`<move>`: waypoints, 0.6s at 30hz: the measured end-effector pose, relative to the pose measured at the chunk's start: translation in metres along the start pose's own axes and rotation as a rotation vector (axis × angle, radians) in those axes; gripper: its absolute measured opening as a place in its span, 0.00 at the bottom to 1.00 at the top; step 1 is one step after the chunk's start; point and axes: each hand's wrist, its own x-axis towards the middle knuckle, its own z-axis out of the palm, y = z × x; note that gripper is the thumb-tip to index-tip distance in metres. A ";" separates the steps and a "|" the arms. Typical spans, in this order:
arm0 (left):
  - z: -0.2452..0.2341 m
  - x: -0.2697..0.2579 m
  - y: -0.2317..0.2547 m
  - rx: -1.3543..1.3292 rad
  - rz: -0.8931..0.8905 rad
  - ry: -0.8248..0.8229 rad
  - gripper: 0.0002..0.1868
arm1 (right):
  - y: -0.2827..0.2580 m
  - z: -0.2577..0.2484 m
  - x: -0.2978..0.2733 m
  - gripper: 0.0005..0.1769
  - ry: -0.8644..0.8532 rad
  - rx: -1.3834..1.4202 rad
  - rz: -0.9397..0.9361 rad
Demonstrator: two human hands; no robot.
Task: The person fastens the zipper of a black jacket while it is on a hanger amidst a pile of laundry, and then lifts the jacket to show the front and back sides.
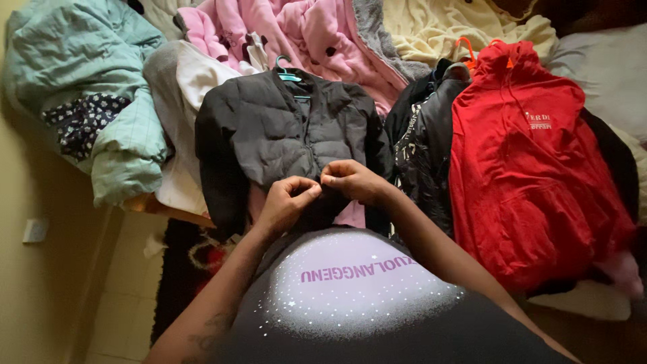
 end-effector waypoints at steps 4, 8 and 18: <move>0.000 0.012 -0.010 -0.044 -0.075 -0.008 0.09 | 0.015 -0.004 0.011 0.10 -0.096 0.102 -0.089; 0.000 0.015 -0.005 0.018 -0.115 -0.038 0.10 | 0.017 -0.001 0.016 0.08 -0.117 0.071 -0.179; -0.010 0.026 -0.007 -0.031 -0.226 -0.183 0.10 | 0.005 0.004 0.011 0.10 0.020 -0.239 -0.089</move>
